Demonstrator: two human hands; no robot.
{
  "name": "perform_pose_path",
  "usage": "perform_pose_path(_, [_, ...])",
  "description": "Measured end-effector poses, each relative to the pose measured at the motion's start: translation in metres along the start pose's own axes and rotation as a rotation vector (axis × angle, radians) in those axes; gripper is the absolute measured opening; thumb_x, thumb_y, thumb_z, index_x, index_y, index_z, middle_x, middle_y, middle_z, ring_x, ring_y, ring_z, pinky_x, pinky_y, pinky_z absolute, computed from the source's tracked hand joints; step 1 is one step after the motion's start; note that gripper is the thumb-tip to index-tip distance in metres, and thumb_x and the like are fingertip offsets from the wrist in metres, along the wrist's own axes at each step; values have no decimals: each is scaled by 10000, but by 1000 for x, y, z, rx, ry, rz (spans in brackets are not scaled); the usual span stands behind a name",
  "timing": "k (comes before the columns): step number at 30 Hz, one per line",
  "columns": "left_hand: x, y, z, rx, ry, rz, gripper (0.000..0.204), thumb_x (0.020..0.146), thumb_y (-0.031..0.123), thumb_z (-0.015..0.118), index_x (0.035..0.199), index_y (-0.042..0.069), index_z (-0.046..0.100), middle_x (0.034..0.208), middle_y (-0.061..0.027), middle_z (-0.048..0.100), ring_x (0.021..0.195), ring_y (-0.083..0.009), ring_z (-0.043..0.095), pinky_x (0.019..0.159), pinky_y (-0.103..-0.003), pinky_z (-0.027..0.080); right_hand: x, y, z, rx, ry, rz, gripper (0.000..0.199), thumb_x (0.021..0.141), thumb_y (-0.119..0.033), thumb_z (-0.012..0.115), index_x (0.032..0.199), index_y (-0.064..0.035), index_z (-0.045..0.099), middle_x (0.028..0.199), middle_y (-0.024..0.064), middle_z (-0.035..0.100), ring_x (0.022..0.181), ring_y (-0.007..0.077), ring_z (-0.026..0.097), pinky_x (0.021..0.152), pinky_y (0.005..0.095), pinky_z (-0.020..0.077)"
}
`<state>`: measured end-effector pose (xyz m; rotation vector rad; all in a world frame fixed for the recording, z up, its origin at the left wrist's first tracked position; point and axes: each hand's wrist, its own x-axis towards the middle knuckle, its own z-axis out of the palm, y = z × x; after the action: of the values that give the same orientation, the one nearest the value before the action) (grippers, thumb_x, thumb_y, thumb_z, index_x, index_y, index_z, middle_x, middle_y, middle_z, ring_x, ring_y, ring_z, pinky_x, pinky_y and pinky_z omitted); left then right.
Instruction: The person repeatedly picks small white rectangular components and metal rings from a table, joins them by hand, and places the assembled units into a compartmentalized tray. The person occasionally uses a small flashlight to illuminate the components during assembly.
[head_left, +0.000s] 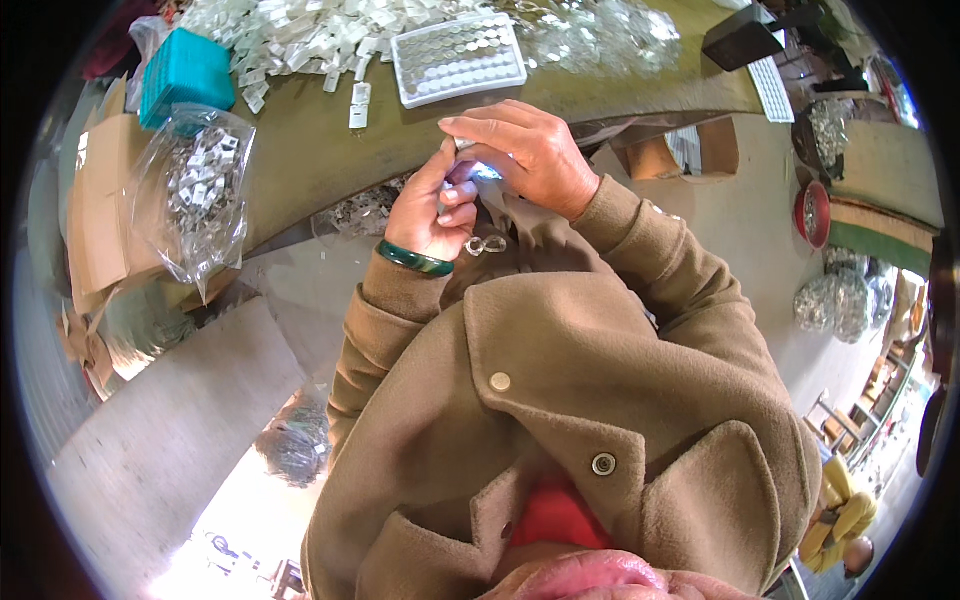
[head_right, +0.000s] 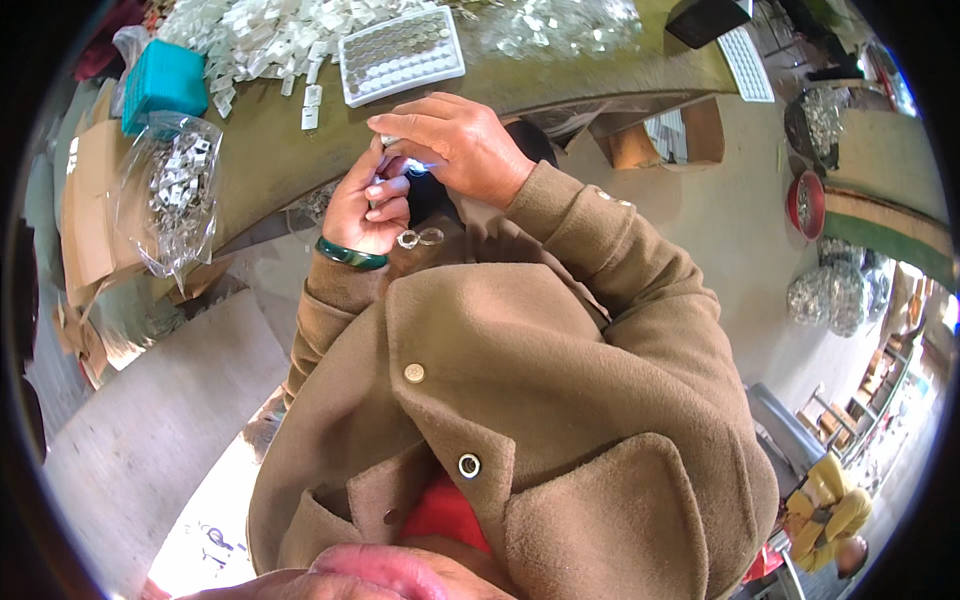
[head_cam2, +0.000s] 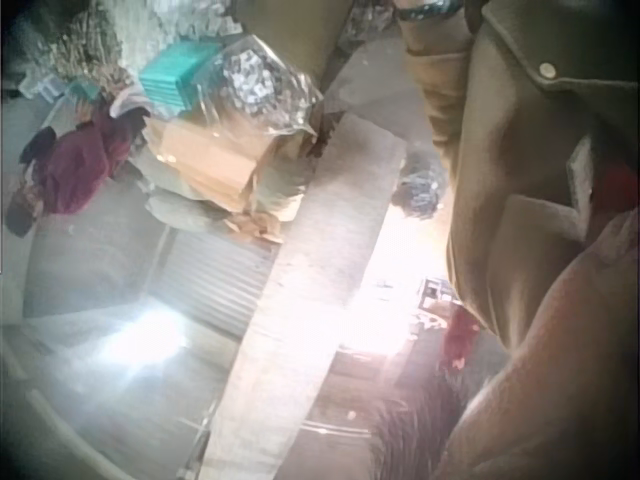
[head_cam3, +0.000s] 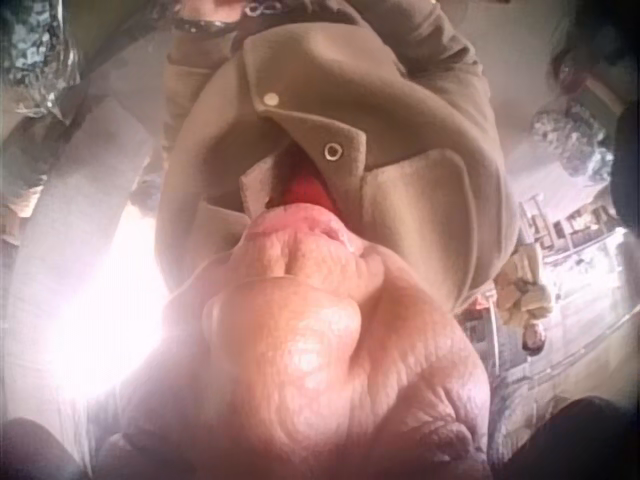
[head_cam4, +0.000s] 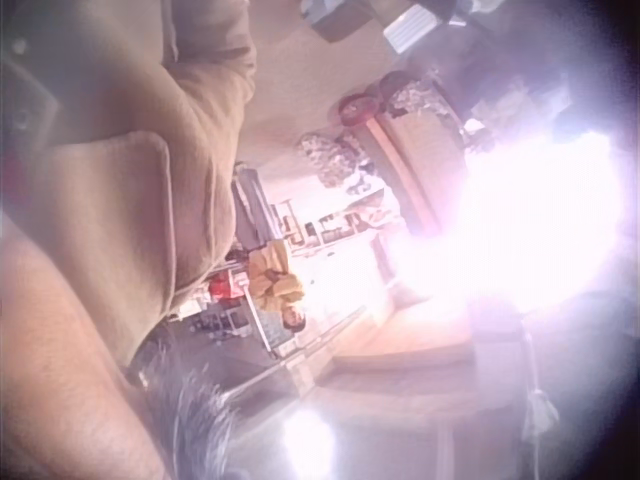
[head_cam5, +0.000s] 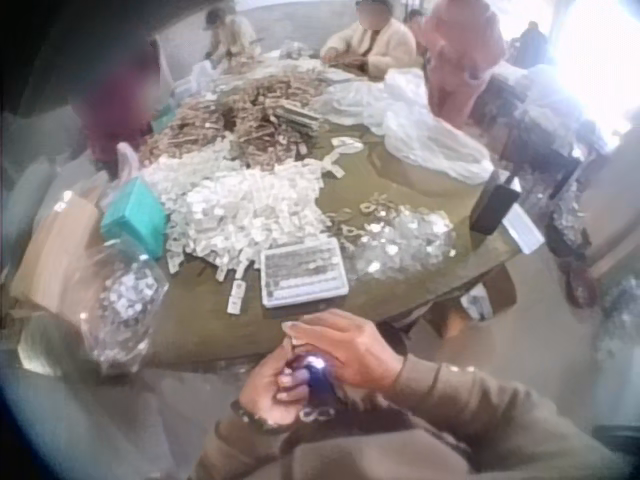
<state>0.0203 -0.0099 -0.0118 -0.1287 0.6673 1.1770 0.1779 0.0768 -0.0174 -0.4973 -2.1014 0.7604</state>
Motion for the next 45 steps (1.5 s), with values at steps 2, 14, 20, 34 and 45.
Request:
perform_pose_path(2, [3, -2, 0, 59, -10, 0, 265, 986, 326, 577, 1050, 70, 556, 909, 15, 541, 605, 3, 431, 395, -129, 318, -10, 2, -3, -45, 22, 10, 327, 777, -60, 716, 1102, -81, 686, 988, 100, 689, 863, 283, 655, 735, 366, 539])
perform_pose_path(14, [22, -24, 8, 472, -6, 152, 412, 985, 328, 567, 1255, 17, 575, 1031, -35, 675, 836, -54, 529, 590, -183, 417, -43, 33, -53, -683, 92, 144, 440, 744, -292, 780, 1160, -199, 674, 1329, 23, 568, 1317, 271, 425, 1105, 486, 268])
perform_pose_path(20, [26, -29, 7, 499, 57, 155, 401, 990, 345, 550, 1219, 18, 588, 937, -9, 665, 961, -121, 639, 556, -176, 445, -50, 44, -51, -651, 52, 36, 251, 725, -225, 771, 969, -193, 717, 1213, -9, 619, 1228, 220, 498, 1085, 478, 293])
perform_pose_path(34, [11, -27, 22, 490, 105, 188, 383, 987, 342, 558, 1231, 48, 585, 1023, -36, 689, 974, -91, 649, 506, -139, 421, -19, 2, -42, 170, 50, 314, 247, 843, 59, 568, 1033, -30, 698, 906, 122, 699, 833, 218, 699, 744, 298, 551])
perform_pose_path(45, [0, -25, 18, 240, -2, 183, 325, 946, 306, 642, 1108, 26, 610, 920, -26, 655, 724, -37, 605, 462, -127, 438, -9, -14, -33, 206, 14, 334, 86, 873, -42, 664, 948, -9, 636, 838, 71, 642, 745, 138, 607, 681, 272, 501])
